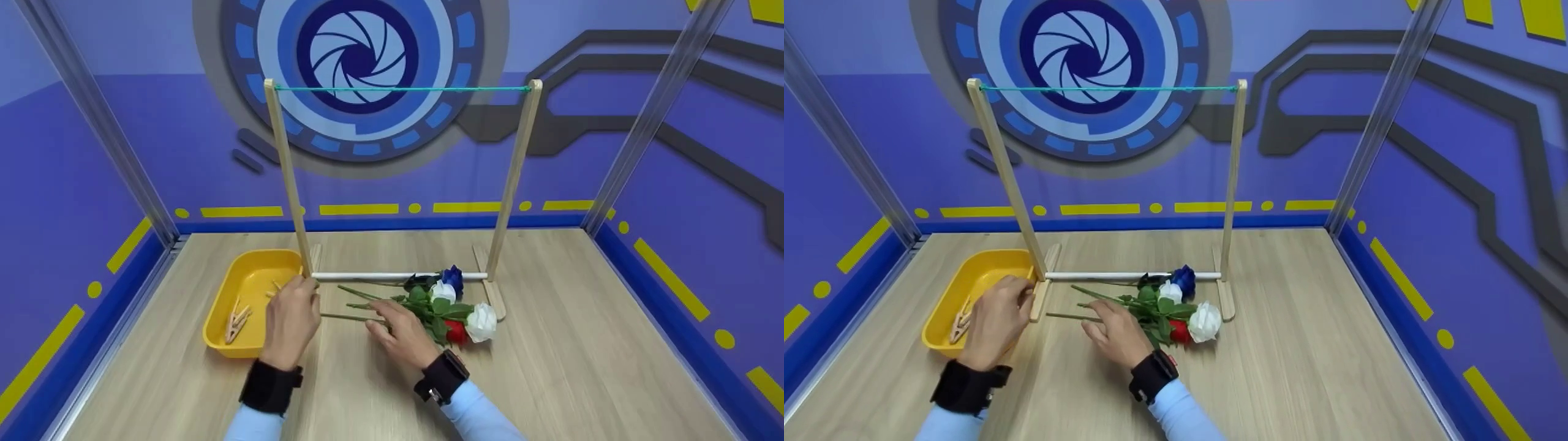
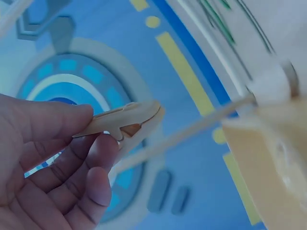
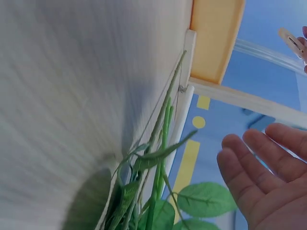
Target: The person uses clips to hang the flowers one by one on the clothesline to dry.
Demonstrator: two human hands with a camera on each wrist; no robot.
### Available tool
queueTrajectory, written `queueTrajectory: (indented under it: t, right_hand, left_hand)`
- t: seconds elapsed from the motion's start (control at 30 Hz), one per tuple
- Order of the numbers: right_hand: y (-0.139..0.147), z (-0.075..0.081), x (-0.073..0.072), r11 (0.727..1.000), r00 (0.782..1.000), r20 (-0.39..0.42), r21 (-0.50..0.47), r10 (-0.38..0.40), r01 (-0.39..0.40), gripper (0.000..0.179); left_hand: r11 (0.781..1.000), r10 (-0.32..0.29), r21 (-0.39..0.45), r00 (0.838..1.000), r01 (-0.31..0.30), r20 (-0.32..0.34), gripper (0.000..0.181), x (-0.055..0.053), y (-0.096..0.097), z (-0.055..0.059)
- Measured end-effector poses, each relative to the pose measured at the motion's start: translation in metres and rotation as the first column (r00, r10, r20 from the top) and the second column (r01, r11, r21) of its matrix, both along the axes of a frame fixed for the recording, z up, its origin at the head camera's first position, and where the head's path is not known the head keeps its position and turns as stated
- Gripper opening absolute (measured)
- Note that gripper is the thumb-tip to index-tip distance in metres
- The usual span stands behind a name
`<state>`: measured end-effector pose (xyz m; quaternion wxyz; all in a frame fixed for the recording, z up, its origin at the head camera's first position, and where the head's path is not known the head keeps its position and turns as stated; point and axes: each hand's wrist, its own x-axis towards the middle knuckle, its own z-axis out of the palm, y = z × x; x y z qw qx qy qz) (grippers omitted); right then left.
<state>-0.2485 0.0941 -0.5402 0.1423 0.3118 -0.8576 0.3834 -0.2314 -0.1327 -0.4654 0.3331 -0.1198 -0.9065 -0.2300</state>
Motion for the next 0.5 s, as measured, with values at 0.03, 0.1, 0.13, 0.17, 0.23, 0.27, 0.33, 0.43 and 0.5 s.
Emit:
queueTrajectory:
  t: [0.03, 0.1, 0.13, 0.17, 0.23, 0.27, 0.33, 0.43, 0.5]
  right_hand:
    - [0.002, 0.000, 0.000, 1.000, 1.000, 0.007, -0.019, 0.001, -0.001, 0.038]
    - [0.006, -0.001, 0.001, 0.999, 1.000, 0.019, -0.052, -0.002, 0.003, 0.038]
    - [0.008, -0.001, 0.001, 0.997, 1.000, 0.024, -0.071, -0.003, 0.005, 0.038]
    - [0.010, -0.002, 0.002, 0.996, 1.000, 0.030, -0.089, -0.003, 0.005, 0.037]
    - [0.013, -0.003, 0.004, 0.993, 0.999, 0.037, -0.122, -0.003, 0.008, 0.037]
    - [0.015, -0.003, 0.005, 0.991, 0.999, 0.041, -0.135, -0.001, 0.006, 0.036]
    - [0.018, -0.003, 0.007, 0.987, 0.999, 0.050, -0.158, 0.015, -0.006, 0.035]
    - [0.023, -0.002, 0.009, 0.985, 0.997, 0.066, -0.168, 0.043, -0.032, 0.036]
    - [0.026, -0.001, 0.009, 0.985, 0.995, 0.074, -0.167, 0.064, -0.050, 0.038]
  left_hand:
    - [1.000, -0.007, 0.008, 1.000, 0.007, -0.002, 0.009, 0.001, 0.005, -0.001]
    - [1.000, -0.017, 0.019, 1.000, 0.017, -0.005, 0.009, 0.004, 0.015, -0.003]
    - [0.999, -0.022, 0.024, 1.000, 0.022, -0.003, 0.009, 0.006, 0.020, -0.004]
    - [0.999, -0.027, 0.029, 1.000, 0.027, 0.001, 0.010, 0.007, 0.024, -0.004]
    - [0.999, -0.037, 0.040, 0.999, 0.036, 0.012, 0.011, 0.010, 0.033, -0.006]
    - [0.998, -0.045, 0.047, 0.999, 0.044, 0.019, 0.012, 0.012, 0.037, -0.007]
    - [0.995, -0.068, 0.069, 0.997, 0.065, 0.039, 0.013, 0.015, 0.045, -0.009]
    - [0.990, -0.102, 0.105, 0.993, 0.094, 0.068, 0.013, 0.019, 0.054, -0.014]
    - [0.985, -0.126, 0.124, 0.989, 0.116, 0.075, 0.012, 0.020, 0.060, -0.018]
